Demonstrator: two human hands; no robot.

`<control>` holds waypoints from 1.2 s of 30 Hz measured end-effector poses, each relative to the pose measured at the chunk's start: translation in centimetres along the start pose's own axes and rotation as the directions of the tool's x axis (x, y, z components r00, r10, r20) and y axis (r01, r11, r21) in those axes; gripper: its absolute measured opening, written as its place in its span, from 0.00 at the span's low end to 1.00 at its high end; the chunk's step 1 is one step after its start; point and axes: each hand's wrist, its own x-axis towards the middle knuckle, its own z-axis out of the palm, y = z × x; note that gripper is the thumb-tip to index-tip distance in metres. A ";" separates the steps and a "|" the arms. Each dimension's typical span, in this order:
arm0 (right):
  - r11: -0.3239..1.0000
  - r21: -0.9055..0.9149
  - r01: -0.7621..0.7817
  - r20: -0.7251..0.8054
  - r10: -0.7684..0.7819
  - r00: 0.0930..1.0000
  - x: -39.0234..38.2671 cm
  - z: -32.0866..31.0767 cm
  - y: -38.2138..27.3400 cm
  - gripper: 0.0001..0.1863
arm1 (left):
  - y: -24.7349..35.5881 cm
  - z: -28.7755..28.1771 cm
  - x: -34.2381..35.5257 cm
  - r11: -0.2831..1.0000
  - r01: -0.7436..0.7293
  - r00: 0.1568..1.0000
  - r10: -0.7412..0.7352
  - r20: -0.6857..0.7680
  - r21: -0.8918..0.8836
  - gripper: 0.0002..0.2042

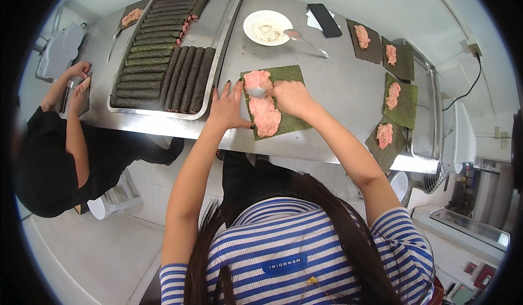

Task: The person spreads a pink filling onto a sheet of nori using a spoon, then rolls the nori into a sushi roll and places it on a tray. The process is repeated with additional nori sheets and filling.

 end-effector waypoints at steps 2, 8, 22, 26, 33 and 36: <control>0.998 -0.042 0.050 0.076 -0.047 0.996 -1.7 0.2 0.0 0.15 | 0.2 -0.2 -0.1 1.000 0.002 1.000 -0.002 0.010 -0.013 0.63; 1.000 0.013 0.016 0.003 -0.016 1.000 -2.2 -2.8 1.2 0.13 | 0.2 -0.4 -0.1 1.000 0.004 1.000 -0.003 0.008 -0.014 0.63; 0.990 -0.137 -0.027 -0.260 -0.010 0.965 3.8 0.6 1.9 0.09 | 0.0 0.2 0.1 1.000 -0.013 1.000 0.013 -0.003 0.012 0.64; 0.994 -0.038 -0.098 -0.248 0.086 0.965 2.6 -1.3 2.2 0.09 | 0.2 -0.1 0.1 1.000 -0.002 1.000 0.001 0.022 0.029 0.64; 0.992 -0.045 -0.118 -0.181 0.109 0.977 0.8 0.1 3.8 0.11 | 0.3 -0.4 0.2 0.999 0.002 0.999 -0.005 0.054 0.043 0.65; 0.990 -0.055 -0.128 -0.186 0.116 0.976 -0.3 -0.3 3.1 0.10 | 0.3 -0.5 0.2 0.998 0.008 0.997 -0.012 0.070 0.058 0.65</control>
